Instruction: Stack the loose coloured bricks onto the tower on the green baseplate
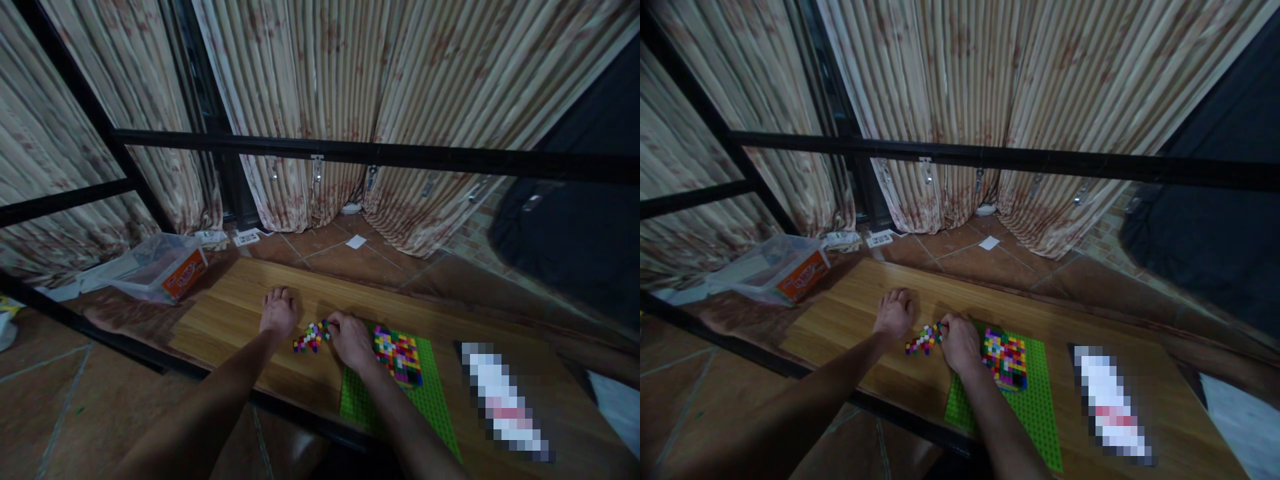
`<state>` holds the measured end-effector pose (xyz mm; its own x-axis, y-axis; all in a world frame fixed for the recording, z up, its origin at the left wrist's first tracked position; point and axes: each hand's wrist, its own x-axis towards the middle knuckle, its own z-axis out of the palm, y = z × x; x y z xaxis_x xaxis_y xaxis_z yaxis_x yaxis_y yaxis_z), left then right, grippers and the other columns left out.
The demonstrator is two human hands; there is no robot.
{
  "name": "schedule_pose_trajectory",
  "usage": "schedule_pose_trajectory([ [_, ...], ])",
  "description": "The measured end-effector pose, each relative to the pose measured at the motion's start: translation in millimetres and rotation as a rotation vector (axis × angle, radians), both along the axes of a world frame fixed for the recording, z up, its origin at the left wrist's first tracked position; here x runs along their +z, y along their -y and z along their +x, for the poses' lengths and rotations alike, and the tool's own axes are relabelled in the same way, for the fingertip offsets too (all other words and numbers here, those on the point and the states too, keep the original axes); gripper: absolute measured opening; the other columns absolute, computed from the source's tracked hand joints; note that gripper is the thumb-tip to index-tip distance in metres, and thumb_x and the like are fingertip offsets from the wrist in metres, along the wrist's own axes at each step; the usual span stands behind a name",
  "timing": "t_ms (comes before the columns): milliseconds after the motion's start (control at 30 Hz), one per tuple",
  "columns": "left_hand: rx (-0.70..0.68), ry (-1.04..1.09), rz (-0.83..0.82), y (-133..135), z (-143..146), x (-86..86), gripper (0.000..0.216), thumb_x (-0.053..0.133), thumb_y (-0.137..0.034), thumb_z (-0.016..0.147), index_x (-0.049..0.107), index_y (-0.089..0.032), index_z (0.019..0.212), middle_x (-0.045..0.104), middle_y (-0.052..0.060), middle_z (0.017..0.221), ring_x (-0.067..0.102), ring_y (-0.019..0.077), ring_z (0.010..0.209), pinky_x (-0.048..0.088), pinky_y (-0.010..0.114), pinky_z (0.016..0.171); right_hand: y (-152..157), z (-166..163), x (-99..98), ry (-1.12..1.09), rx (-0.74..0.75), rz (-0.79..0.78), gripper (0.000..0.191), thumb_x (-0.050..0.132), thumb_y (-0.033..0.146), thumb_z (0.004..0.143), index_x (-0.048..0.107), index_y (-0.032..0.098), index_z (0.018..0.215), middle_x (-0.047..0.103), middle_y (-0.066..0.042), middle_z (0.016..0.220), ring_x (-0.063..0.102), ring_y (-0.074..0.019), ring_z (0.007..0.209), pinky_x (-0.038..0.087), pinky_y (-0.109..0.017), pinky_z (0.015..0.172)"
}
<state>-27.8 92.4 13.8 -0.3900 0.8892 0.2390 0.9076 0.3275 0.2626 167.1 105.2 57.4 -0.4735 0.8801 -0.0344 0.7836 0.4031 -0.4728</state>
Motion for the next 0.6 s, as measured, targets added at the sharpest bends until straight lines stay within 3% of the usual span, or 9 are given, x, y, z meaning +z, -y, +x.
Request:
schedule_pose_trajectory([
  [300,0.003,-0.012,-0.002,-0.3,-0.1,-0.6,0.036,0.04,-0.029,0.091,0.058,-0.017,0.12,0.058,0.012,0.128,0.049,0.0279,0.12,0.036,0.043,0.103,3.5,5.0,-7.1,0.11,0.041,0.093,0.032,0.049,0.008,0.086,0.072,0.021,0.105,0.071,-0.009,0.107,0.064,-0.019,0.103,0.041,-0.025,0.09],
  [600,-0.002,-0.013,0.002,0.5,-0.1,-0.6,0.037,0.039,-0.029,0.091,0.058,-0.016,0.121,0.057,0.012,0.131,0.047,0.0281,0.122,0.035,0.043,0.104,10.6,0.8,-2.3,0.195,-0.076,0.061,0.035,0.049,0.004,0.081,0.074,0.018,0.099,0.072,-0.011,0.101,0.067,-0.0205,0.096,0.044,-0.025,0.08],
])
